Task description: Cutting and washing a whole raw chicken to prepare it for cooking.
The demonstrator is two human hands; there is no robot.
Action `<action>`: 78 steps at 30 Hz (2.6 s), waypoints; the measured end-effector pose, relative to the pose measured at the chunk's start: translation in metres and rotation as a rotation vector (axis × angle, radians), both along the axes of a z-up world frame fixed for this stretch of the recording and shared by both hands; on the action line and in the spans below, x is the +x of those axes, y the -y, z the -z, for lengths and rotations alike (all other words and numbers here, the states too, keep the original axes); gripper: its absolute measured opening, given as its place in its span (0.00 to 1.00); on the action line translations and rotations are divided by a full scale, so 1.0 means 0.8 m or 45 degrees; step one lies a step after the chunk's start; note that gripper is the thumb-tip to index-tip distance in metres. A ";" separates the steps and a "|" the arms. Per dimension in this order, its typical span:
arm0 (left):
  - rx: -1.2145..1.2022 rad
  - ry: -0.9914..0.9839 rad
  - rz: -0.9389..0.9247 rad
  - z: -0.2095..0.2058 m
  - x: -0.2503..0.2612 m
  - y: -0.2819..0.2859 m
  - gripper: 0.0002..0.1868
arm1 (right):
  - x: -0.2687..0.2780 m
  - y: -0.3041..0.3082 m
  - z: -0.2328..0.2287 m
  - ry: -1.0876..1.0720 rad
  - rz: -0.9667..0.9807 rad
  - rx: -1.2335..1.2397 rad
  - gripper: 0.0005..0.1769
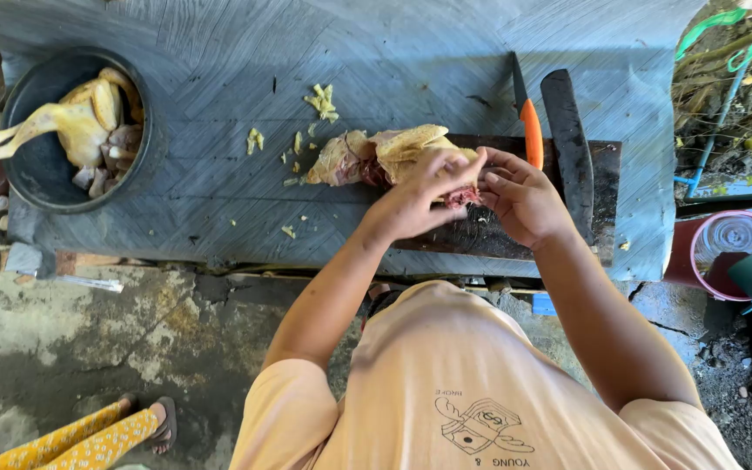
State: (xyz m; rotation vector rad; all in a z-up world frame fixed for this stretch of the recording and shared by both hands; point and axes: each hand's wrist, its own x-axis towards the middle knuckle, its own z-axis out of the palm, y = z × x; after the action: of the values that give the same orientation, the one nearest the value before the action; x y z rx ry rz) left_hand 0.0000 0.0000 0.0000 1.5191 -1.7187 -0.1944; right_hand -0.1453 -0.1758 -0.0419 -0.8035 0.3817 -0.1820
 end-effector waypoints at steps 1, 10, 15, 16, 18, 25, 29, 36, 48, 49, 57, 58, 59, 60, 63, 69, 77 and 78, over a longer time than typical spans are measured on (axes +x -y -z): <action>0.001 -0.001 -0.009 0.007 0.003 0.000 0.58 | -0.002 -0.004 0.006 -0.001 -0.009 0.001 0.23; 0.070 -0.413 -0.014 -0.006 0.020 0.006 0.50 | -0.005 -0.046 -0.004 0.018 0.155 -1.123 0.20; 0.076 -0.441 -0.059 0.001 0.027 0.010 0.48 | 0.004 -0.050 -0.026 0.028 0.362 -1.697 0.16; 0.077 -0.441 -0.055 0.004 0.029 0.009 0.48 | 0.004 -0.051 -0.027 0.024 0.366 -1.696 0.16; 0.136 -0.490 -0.097 0.008 0.035 0.010 0.47 | 0.006 -0.050 -0.030 0.073 0.347 -1.676 0.15; 0.166 -0.467 -0.120 0.009 0.040 0.012 0.49 | 0.012 -0.049 -0.049 0.169 0.431 -1.915 0.20; 0.000 -0.413 -0.020 0.033 0.057 0.016 0.47 | 0.017 -0.037 -0.023 0.093 0.510 -1.870 0.11; 0.321 -0.239 -0.369 0.021 0.100 -0.068 0.43 | 0.019 -0.012 0.058 0.010 0.765 -0.240 0.10; 0.709 -0.122 -0.218 0.055 0.115 -0.033 0.53 | 0.034 -0.114 0.035 -0.050 0.253 0.202 0.22; 0.710 -0.118 -0.205 0.052 0.113 -0.029 0.53 | 0.038 -0.117 0.044 -0.050 0.267 0.202 0.22; 0.390 -0.187 -0.030 0.066 0.130 -0.009 0.55 | 0.069 -0.145 -0.019 -0.202 0.608 -1.738 0.26; 0.396 -0.189 -0.014 0.065 0.130 -0.008 0.55 | 0.077 -0.144 -0.020 -0.218 0.618 -1.734 0.26; 0.473 -0.213 -0.001 0.064 0.130 -0.007 0.52 | 0.083 -0.143 -0.021 -0.286 0.634 -2.014 0.33; 0.550 -0.236 0.013 0.063 0.129 -0.006 0.50 | 0.089 -0.142 -0.023 -0.356 0.640 -2.293 0.39; 0.372 -0.293 0.001 0.063 0.135 -0.007 0.50 | 0.092 -0.141 -0.029 -0.500 0.496 -2.060 0.39; 0.375 -0.357 0.136 0.075 0.145 0.002 0.49 | 0.093 -0.132 -0.030 -0.551 0.470 -2.081 0.41; 0.519 -0.340 0.144 0.071 0.142 0.010 0.44 | 0.078 -0.102 -0.025 -0.343 0.459 -2.286 0.38; 0.523 -0.280 0.134 0.077 0.140 0.013 0.43 | 0.076 -0.099 -0.025 -0.334 0.453 -2.321 0.37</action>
State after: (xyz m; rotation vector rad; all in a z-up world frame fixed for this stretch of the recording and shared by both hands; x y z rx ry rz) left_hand 0.1120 -0.0102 -0.0615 1.6225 -1.6470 -0.7811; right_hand -0.0848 -0.0967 -0.0221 -2.5687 0.5639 -0.8142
